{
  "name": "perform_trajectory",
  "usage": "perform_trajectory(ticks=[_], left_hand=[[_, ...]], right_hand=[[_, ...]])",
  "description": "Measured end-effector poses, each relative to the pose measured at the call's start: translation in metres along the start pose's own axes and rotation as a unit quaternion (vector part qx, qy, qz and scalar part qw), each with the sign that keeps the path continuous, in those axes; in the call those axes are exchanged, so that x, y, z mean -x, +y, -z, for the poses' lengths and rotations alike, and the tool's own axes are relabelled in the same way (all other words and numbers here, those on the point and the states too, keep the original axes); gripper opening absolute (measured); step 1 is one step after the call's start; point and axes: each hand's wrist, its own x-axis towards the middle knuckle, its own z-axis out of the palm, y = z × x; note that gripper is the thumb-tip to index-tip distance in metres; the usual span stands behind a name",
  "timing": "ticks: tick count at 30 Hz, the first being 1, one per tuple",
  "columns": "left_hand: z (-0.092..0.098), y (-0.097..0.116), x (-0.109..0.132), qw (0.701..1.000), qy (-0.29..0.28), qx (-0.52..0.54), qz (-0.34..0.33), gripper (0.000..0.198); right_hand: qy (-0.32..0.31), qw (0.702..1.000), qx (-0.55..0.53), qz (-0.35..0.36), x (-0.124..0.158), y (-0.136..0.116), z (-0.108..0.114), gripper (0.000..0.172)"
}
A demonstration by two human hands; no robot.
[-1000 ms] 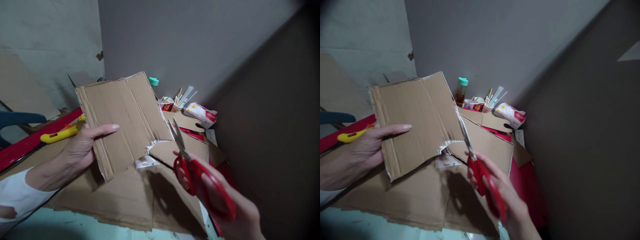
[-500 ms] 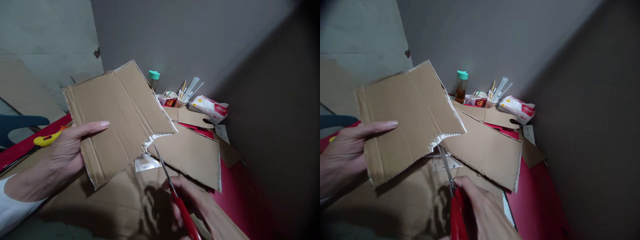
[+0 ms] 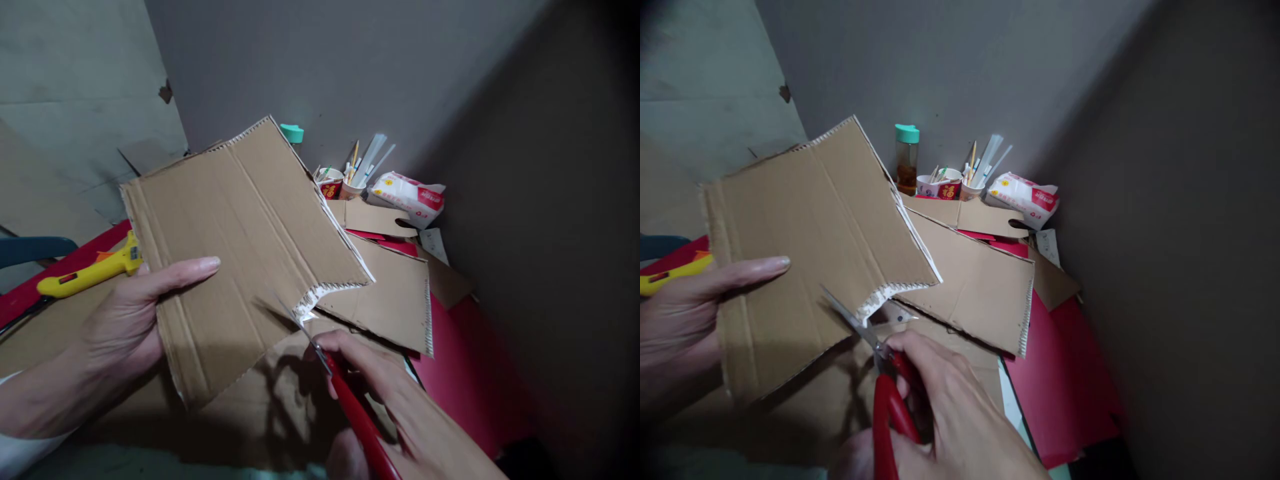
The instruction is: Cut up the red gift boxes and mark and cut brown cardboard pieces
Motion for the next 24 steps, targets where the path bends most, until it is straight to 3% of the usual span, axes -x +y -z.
perform_trajectory(ticks=[18, 24], left_hand=[[0.0024, -0.0093, -0.0038, 0.999, -0.017, -0.032, -0.018, 0.056], [0.0007, -0.0072, -0.0001, 0.999, -0.007, -0.035, -0.009, 0.055]], right_hand=[[0.000, 0.999, -0.009, -0.045, -0.0036, -0.0045, -0.0007, 0.029], [0.006, 1.000, 0.012, -0.020, -0.0043, -0.0030, -0.0007, 0.026]])
